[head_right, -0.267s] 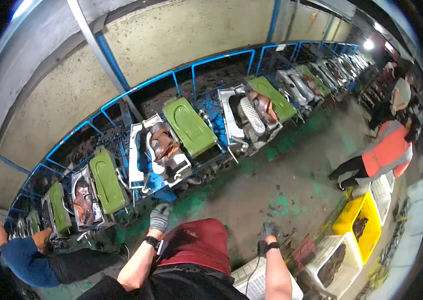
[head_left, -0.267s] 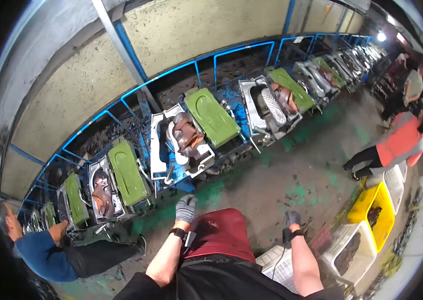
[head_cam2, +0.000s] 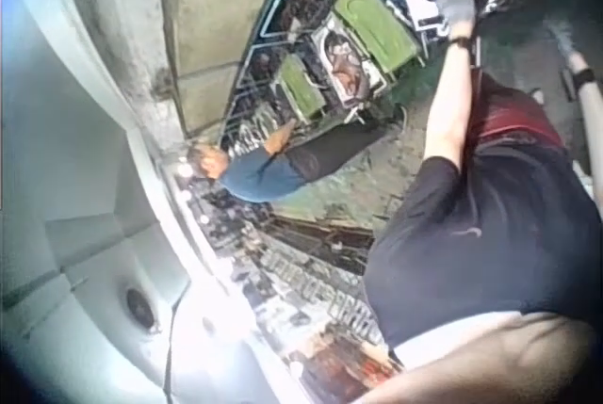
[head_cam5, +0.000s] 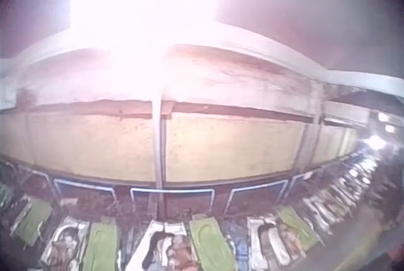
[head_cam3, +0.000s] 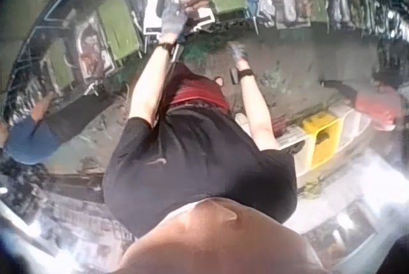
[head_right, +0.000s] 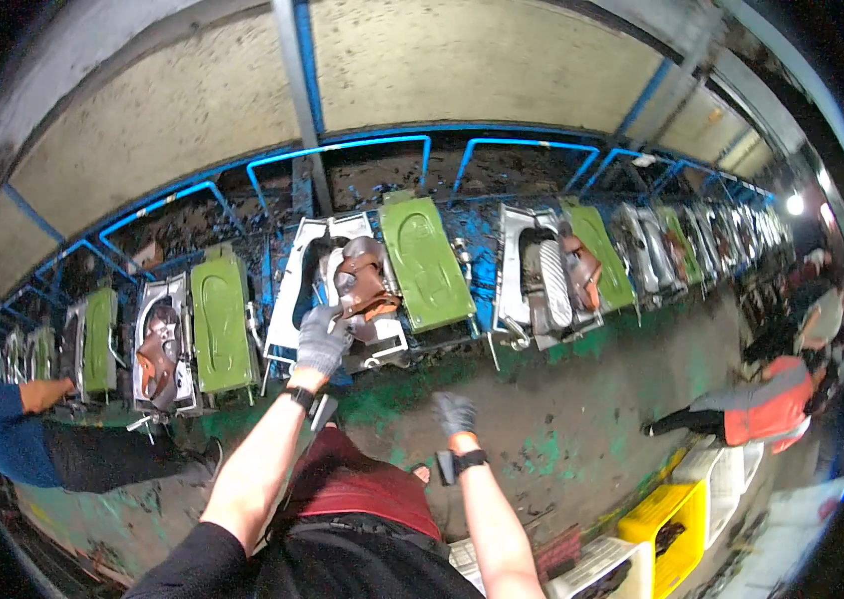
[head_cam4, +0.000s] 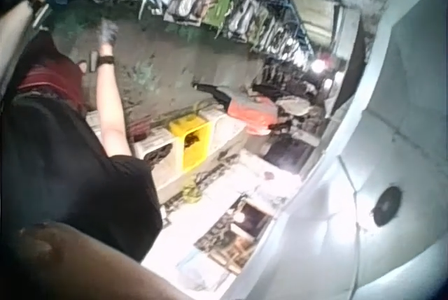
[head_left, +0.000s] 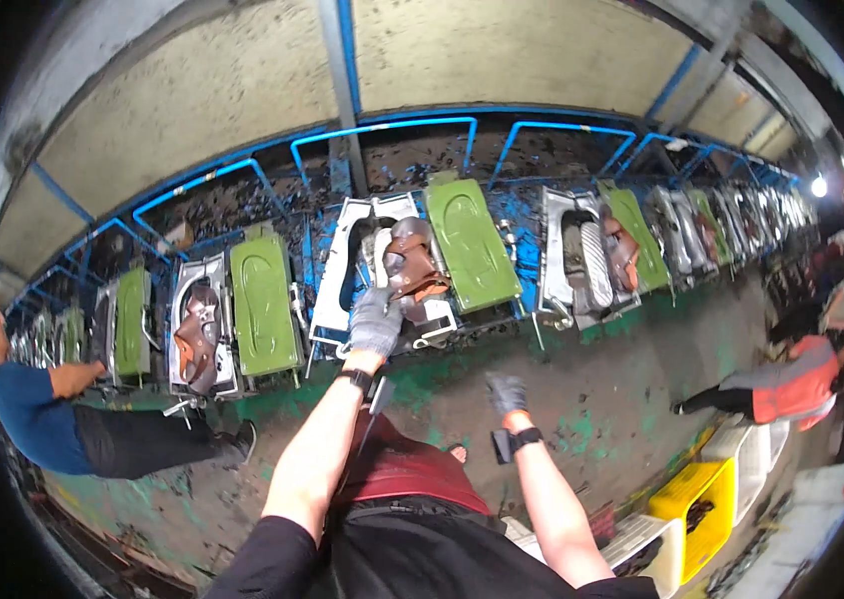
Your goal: Operating an industrial shoe lasting or sole attaching machine to shape and press footwear.
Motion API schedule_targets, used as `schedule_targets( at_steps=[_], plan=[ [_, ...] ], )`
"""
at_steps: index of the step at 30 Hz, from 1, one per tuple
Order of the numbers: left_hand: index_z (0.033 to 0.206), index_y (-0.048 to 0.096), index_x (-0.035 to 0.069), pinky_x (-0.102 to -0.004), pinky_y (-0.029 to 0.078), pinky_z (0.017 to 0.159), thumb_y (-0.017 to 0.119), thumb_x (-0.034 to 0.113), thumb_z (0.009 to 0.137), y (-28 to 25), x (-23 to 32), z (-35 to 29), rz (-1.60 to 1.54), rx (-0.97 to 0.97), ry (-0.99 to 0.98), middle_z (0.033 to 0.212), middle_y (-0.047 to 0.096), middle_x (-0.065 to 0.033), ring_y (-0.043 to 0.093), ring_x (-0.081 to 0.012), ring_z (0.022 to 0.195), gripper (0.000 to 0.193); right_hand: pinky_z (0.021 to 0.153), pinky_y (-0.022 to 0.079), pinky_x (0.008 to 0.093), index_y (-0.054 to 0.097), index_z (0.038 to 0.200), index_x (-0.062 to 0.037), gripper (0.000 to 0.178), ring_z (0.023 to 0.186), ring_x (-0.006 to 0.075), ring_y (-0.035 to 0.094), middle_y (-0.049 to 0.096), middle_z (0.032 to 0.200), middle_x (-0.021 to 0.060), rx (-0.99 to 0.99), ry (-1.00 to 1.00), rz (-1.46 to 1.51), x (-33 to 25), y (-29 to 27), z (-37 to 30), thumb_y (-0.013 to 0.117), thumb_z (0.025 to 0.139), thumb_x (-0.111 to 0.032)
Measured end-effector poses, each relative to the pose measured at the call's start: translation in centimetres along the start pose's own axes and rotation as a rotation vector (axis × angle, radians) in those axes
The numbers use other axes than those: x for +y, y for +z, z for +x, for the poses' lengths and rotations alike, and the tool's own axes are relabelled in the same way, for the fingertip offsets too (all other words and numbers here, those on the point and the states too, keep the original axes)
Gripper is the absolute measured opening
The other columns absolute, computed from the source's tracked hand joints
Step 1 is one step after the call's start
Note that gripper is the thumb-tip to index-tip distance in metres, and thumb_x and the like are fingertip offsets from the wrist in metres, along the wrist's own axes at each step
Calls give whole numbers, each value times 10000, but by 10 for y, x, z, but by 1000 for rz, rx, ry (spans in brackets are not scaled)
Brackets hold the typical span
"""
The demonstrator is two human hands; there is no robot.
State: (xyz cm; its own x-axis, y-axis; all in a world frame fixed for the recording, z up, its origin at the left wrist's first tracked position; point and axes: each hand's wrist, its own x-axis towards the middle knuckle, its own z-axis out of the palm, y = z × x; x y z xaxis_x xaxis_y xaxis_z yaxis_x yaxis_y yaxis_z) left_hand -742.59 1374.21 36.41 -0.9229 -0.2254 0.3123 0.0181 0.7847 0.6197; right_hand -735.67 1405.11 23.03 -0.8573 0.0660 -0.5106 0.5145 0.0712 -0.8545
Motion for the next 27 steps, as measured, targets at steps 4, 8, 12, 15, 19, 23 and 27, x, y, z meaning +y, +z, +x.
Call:
schedule_targets(
  at_steps=[4,8,12,15,19,23,27],
  plan=[
    [1266,628,60,-480,489,1010,600,175,928,80,-57,75,35,-441,303,1216,668,-223,612,-399,1197,358,637,563,403,735,874,-63,212,674,248,688,722,770,124,-57,-446,-521,-82,97,61,704,885,-272],
    [1174,626,74,-495,540,907,601,186,915,67,-33,92,94,-807,147,1145,700,-231,679,-409,1083,283,816,575,476,759,970,-27,577,899,336,735,756,908,196,101,-277,-852,-130,147,102,822,681,-522],
    [1001,621,63,-528,538,780,612,226,910,62,-22,94,-176,-608,-51,965,703,-234,699,-430,909,186,819,565,435,756,1035,-68,541,868,372,721,757,917,173,21,-27,-854,-162,147,121,799,736,-517],
    [1032,652,86,-485,530,824,695,113,783,74,-36,95,-376,-244,-116,959,678,-147,668,-379,929,255,753,560,420,770,1007,-111,466,804,334,715,754,888,145,-210,-492,-1642,-163,140,144,774,774,-515],
    [1493,389,-37,-404,404,1166,927,127,640,80,-88,168,-346,86,-471,1505,431,-244,476,-348,1361,1022,609,495,465,707,766,-67,291,628,360,627,697,719,145,46,-317,-391,-249,158,127,678,966,-277],
    [1486,444,-50,-407,410,1154,888,376,764,158,-192,142,-333,-320,-111,1416,570,-234,490,-330,1376,949,569,467,464,646,752,-5,437,585,399,607,617,657,226,-4,-805,-830,-277,199,162,726,934,-394],
    [1422,534,-47,-368,476,1068,747,411,923,138,-170,110,-370,-264,-747,1387,629,-198,598,-303,1266,709,581,507,485,695,776,-44,421,651,412,666,672,710,224,-122,-871,-1106,-296,227,230,610,989,-397]
  ],
)
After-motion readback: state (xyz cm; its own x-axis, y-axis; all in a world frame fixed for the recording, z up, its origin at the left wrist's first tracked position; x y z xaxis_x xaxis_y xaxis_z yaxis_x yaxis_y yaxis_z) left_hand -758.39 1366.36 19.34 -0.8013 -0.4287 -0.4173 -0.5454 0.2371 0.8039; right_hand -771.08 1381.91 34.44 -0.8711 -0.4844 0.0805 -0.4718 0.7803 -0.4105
